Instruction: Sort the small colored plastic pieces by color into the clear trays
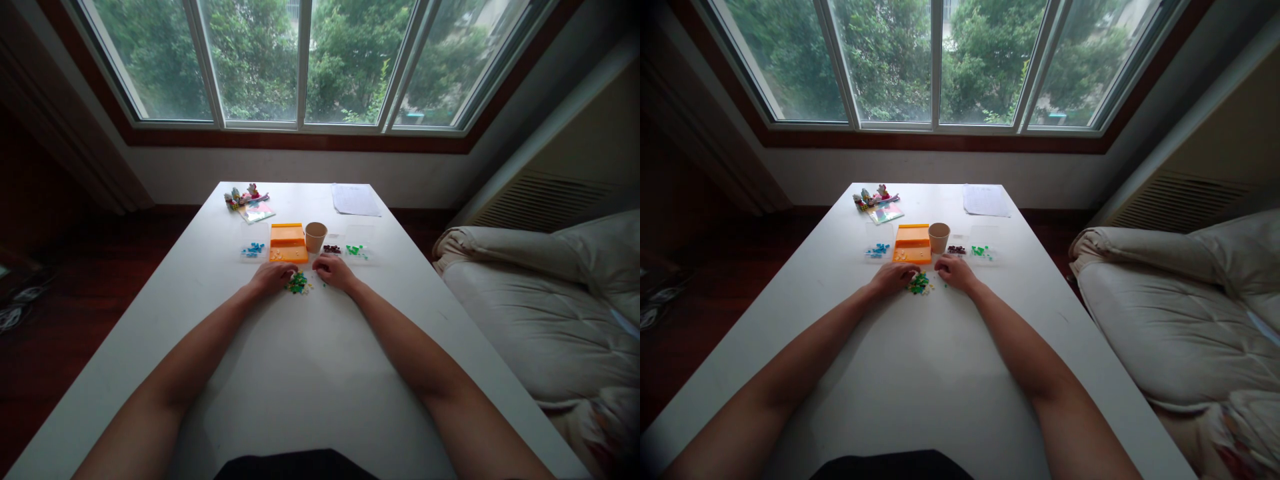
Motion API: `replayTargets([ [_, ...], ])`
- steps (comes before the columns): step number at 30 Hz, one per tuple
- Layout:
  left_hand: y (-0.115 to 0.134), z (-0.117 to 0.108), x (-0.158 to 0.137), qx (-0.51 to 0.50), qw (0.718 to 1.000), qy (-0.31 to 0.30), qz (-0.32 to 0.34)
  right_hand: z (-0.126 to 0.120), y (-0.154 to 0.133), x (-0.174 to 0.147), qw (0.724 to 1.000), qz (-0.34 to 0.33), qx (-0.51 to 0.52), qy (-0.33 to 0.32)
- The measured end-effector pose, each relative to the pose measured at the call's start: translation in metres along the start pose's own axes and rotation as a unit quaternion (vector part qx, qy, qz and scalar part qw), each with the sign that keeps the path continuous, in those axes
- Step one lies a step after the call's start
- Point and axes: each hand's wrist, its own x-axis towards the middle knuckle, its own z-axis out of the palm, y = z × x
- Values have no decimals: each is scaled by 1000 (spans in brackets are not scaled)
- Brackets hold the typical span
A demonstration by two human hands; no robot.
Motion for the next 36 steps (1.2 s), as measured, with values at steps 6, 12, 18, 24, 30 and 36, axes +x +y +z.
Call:
replayTargets([
  [6, 0, -2, 0, 15, 1000, 22, -15, -5, -5, 1, 998, -36, 23, -52],
  [12, -2, -1, -1, 18, 999, 39, -24, -8, -5, 1, 997, -40, 19, -64],
  [18, -4, 1, 0, 28, 998, 46, -36, -8, -6, 1, 997, -32, 13, -66],
  [24, -6, 2, -1, 23, 997, 46, -51, -6, -4, 0, 998, -26, 13, -60],
  [30, -4, 2, 0, 18, 997, 39, -64, -5, -6, 1, 998, -18, 14, -57],
  [36, -5, 4, 2, 24, 997, 44, -64, -4, -7, 1, 998, -19, 14, -52],
])
